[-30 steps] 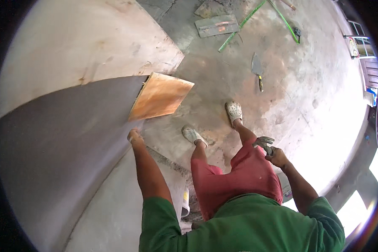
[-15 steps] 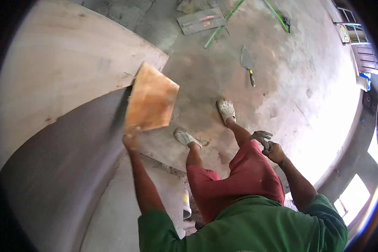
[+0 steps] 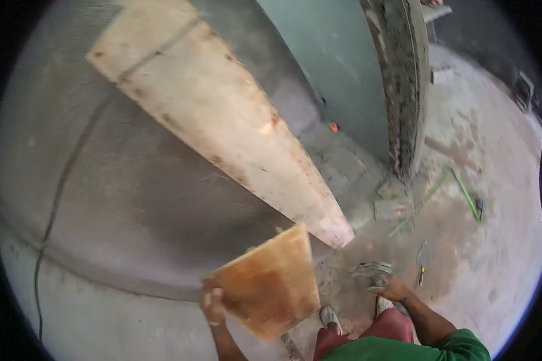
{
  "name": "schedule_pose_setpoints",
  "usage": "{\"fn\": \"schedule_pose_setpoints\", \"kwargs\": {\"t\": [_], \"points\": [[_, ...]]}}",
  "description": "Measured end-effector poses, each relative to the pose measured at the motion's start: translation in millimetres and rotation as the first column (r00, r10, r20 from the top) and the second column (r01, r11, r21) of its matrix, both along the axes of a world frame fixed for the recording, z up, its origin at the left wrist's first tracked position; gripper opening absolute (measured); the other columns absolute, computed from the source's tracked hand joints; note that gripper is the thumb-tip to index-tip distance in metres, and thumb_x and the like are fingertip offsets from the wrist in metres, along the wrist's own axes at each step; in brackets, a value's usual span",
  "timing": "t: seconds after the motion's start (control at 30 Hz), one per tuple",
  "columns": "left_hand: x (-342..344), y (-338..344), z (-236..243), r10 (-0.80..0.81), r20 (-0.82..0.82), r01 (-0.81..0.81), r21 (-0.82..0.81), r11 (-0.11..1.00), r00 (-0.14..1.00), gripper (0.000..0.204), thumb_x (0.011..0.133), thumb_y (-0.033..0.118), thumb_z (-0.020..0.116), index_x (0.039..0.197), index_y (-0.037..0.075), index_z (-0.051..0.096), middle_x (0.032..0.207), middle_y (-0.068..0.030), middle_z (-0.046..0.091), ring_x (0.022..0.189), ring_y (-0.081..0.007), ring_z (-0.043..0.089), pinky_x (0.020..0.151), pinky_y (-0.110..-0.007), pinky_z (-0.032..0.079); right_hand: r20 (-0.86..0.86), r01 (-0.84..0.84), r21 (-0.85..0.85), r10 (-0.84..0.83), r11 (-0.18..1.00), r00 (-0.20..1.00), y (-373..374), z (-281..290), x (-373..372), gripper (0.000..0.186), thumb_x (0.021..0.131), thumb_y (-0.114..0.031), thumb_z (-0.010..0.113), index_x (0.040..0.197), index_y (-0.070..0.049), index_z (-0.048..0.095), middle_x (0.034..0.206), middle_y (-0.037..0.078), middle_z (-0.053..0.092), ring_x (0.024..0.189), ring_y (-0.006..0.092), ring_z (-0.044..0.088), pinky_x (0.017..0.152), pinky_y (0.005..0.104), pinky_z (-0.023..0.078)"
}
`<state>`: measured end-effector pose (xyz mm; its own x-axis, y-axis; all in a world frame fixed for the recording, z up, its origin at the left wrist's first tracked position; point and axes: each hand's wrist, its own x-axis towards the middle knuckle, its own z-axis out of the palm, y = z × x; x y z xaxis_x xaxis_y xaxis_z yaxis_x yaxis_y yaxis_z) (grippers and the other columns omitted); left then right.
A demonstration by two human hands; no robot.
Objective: The person positions a piece of plywood molding against a concrete wall and hammers nails into it to secure it in place.
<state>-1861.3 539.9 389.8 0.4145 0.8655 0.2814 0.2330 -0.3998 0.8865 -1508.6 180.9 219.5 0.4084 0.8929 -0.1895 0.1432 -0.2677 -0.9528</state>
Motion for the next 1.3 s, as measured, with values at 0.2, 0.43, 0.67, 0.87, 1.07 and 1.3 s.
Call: {"fn": "schedule_pose_setpoints", "kwargs": {"t": [0.2, 0.43, 0.67, 0.87, 1.07, 1.3], "points": [[-47, -41, 142, 0.075, 0.564, -0.100, 0.014, 0.995, 0.822, 0.068, 0.098, 0.045, 0.060, 0.140, -0.007, 0.046, 0.137, -0.0159, 0.052, 0.122, -0.0292, 0.054, 0.102, -0.042, 0.046, -0.182, -0.189, 0.204, 0.227, 0.961, 0.957, 109, 75, -28, 0.042, 0.089, -0.020, 0.075, 0.125, -0.001, 0.063, 0.119, 0.008, 0.069, 0.112, 0.0171, 0.062, 0.095, 0.0332, 0.051], [-92, -7, 257, 0.123, 0.692, -0.187, 0.018, 0.982, 0.712, 0.069, 0.100, 0.047, 0.057, 0.143, -0.006, 0.044, 0.142, -0.0162, 0.051, 0.127, -0.0293, 0.052, 0.104, -0.042, 0.044, -0.238, -0.235, 0.468, 0.377, 0.852, 0.895, 167, 157, -66, 0.042, 0.090, -0.020, 0.072, 0.127, -0.001, 0.062, 0.132, 0.011, 0.062, 0.117, 0.0191, 0.060, 0.098, 0.0348, 0.049], [-106, 53, 318, -0.131, 0.784, 0.053, 0.125, 0.991, 0.607, 0.064, 0.100, 0.042, 0.059, 0.145, -0.001, 0.044, 0.146, -0.0156, 0.049, 0.127, -0.0286, 0.053, 0.106, -0.042, 0.044, 0.176, -0.203, 0.399, 0.143, 0.894, 0.974, 204, 231, -83, 0.041, 0.091, -0.023, 0.071, 0.124, 0.000, 0.064, 0.122, 0.014, 0.067, 0.115, 0.0233, 0.061, 0.101, 0.0379, 0.047], [-74, 54, 369, -0.254, 0.712, 0.168, 0.191, 0.967, 0.655, 0.062, 0.100, 0.041, 0.060, 0.141, -0.004, 0.048, 0.142, -0.0164, 0.053, 0.127, -0.0260, 0.054, 0.103, -0.039, 0.046, -0.064, -0.178, 0.489, 0.239, 0.854, 0.969, 245, 233, -78, 0.040, 0.090, -0.009, 0.073, 0.128, -0.003, 0.060, 0.122, 0.008, 0.068, 0.115, 0.0164, 0.060, 0.102, 0.0347, 0.047], [-68, 57, 419, -0.265, 0.748, 0.214, 0.166, 0.963, 0.609, 0.063, 0.100, 0.043, 0.059, 0.140, -0.005, 0.048, 0.140, -0.0141, 0.055, 0.126, -0.0250, 0.053, 0.105, -0.037, 0.043, -0.053, -0.150, 0.613, 0.230, 0.776, 0.972, 265, 228, -65, 0.039, 0.089, -0.013, 0.075, 0.124, -0.001, 0.063, 0.116, 0.006, 0.069, 0.105, 0.0137, 0.061, 0.093, 0.0326, 0.050], [-40, 50, 473, -0.229, 0.612, 0.086, 0.255, 0.963, 0.757, 0.066, 0.101, 0.049, 0.055, 0.141, -0.003, 0.049, 0.141, -0.0137, 0.055, 0.124, -0.0244, 0.055, 0.104, -0.035, 0.045, -0.174, 0.045, 0.517, 0.054, 0.855, 0.983, 285, 250, -59, 0.027, 0.085, -0.018, 0.077, 0.106, -0.003, 0.069, 0.094, 0.002, 0.068, 0.088, 0.0122, 0.059, 0.079, 0.0306, 0.048]]}}
